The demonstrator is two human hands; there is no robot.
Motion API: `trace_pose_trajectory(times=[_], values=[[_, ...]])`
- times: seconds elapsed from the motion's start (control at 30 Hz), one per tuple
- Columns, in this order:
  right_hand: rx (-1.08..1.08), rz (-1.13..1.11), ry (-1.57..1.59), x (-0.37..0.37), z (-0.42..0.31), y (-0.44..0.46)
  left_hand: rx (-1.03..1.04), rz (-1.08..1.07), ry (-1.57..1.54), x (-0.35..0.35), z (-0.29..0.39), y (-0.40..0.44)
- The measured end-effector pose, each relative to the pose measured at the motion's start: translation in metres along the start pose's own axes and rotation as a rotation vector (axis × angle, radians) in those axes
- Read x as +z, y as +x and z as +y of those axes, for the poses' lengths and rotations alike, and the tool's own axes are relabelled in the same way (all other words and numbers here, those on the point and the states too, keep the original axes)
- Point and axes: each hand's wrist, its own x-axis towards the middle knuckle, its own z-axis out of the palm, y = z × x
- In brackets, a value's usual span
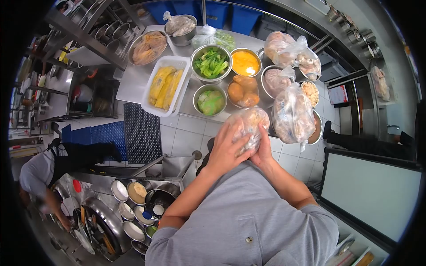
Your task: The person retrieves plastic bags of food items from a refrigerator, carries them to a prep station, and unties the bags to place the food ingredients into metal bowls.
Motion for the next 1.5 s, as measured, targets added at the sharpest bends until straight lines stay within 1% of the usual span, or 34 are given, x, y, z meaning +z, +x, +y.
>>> trace_pose_trajectory(times=[0.07, 0.13, 0.27, 0.33, 0.37, 0.4, 0.47, 0.5, 0.57, 0.6, 0.67, 0.73, 0.8, 0.87, 0.9, 0.93, 0.97, 1.0, 1.03, 1.07, 1.1, 1.13, 1.17, 1.2, 1.23, 1.27, 1.3, 1.33, 1.37, 1.4, 1.47, 1.5], values=[[0.016, 0.001, 0.009, -0.009, 0.011, 0.003, -0.02, -0.014, 0.001, 0.005, -0.004, -0.007], [0.083, 0.053, 0.031, -0.008, 0.019, 0.0, 0.017, -0.038, 0.07, 0.007, -0.006, -0.012], [0.135, 0.017, -0.005, -0.008, 0.023, 0.0, 0.018, -0.037, 0.06, 0.016, -0.014, -0.023], [0.127, -0.031, -0.21, -0.004, 0.021, 0.004, -0.204, 0.074, -0.121, 0.008, -0.021, -0.024], [0.151, -0.067, -0.256, -0.002, 0.015, 0.004, -0.265, 0.141, -0.178, 0.005, -0.025, -0.023], [0.152, -0.061, -0.25, 0.001, 0.011, 0.004, -0.267, 0.134, -0.179, -0.002, -0.03, -0.022], [0.119, -0.133, -0.416, 0.006, 0.002, 0.005, -0.514, 0.133, -0.6, -0.019, -0.034, -0.018], [0.065, -0.105, -0.415, 0.01, 0.001, 0.004, -0.511, 0.125, -0.597, -0.022, -0.034, -0.016], [0.075, -0.106, -0.451, -0.002, -0.003, 0.014, -0.479, 0.33, -0.875, -0.026, -0.033, -0.011], [0.089, -0.11, -0.494, -0.01, -0.005, 0.02, -0.478, 0.325, -0.866, -0.028, -0.035, -0.011], [0.114, -0.086, -0.52, -0.019, -0.011, 0.027, -0.496, 0.412, -0.93, -0.031, -0.041, -0.016], [0.141, -0.059, -0.649, -0.023, -0.014, 0.032, -0.496, 0.382, -0.944, -0.034, -0.048, -0.024], [0.172, -0.074, -0.659, -0.019, -0.016, 0.033, -0.477, 0.436, -0.983, -0.043, -0.046, -0.025], [0.266, -0.126, -0.779, -0.021, -0.016, 0.035, -0.497, 0.451, -1.018, -0.051, -0.04, -0.026], [0.315, -0.195, -0.812, -0.024, -0.014, 0.041, -0.499, 0.485, -1.105, -0.056, -0.039, -0.027], [0.313, -0.204, -0.803, -0.025, -0.013, 0.043, -0.497, 0.519, -1.191, -0.061, -0.038, -0.025], [0.325, -0.281, -0.782, -0.016, -0.014, 0.04, -0.491, 0.54, -1.298, -0.068, -0.033, -0.022], [0.336, -0.358, -0.76, -0.006, -0.016, 0.036, -0.492, 0.539, -1.286, -0.074, -0.033, -0.021], [0.308, -0.493, -0.679, 0.004, -0.019, 0.032, -0.436, 0.512, -1.42, -0.079, -0.033, -0.017], [0.304, -0.502, -0.673, 0.004, -0.013, 0.038, -0.374, 0.481, -1.554, -0.083, -0.033, -0.012], [0.369, -0.592, -0.42, 0.002, -0.005, 0.048, -0.302, 0.471, -1.675, -0.083, -0.029, -0.001], [0.429, -0.675, -0.164, 0.001, 0.001, 0.056, -0.298, 0.467, -1.667, -0.083, -0.022, 0.01], [0.486, -0.815, -0.021, 0.013, -0.002, 0.058, -0.4, 0.526, -1.593, -0.083, -0.015, 0.021], [0.48, -0.826, -0.021, 0.022, -0.005, 0.058, -0.496, 0.583, -1.515, -0.084, -0.01, 0.029], [0.518, -0.839, -0.012, 0.03, -0.007, 0.058, -0.461, 0.549, -1.356, -0.084, -0.013, 0.03], [0.557, -0.849, 0.0, 0.033, -0.007, 0.058, -0.458, 0.545, -1.347, -0.083, -0.015, 0.03], [0.553, -0.855, 0.006, 0.033, -0.006, 0.059, -0.406, 0.494, -1.016, -0.081, -0.015, 0.03], [0.499, -0.777, -0.037, 0.03, -0.005, 0.062, -0.348, 0.439, -0.691, -0.078, -0.015, 0.031], [0.446, -0.696, -0.082, 0.027, -0.005, 0.065, -0.4, 0.418, -0.65, -0.079, -0.004, 0.034], [0.447, -0.696, -0.082, 0.023, -0.006, 0.066, -0.4, 0.419, -0.651, -0.076, -0.003, 0.034], [0.317, -0.591, -0.071, 0.013, -0.008, 0.064, -0.46, 0.343, -0.703, -0.07, 0.0, 0.031], [0.324, -0.581, -0.072, 0.008, -0.01, 0.063, -0.429, 0.34, -0.62, -0.066, -0.01, 0.026]])
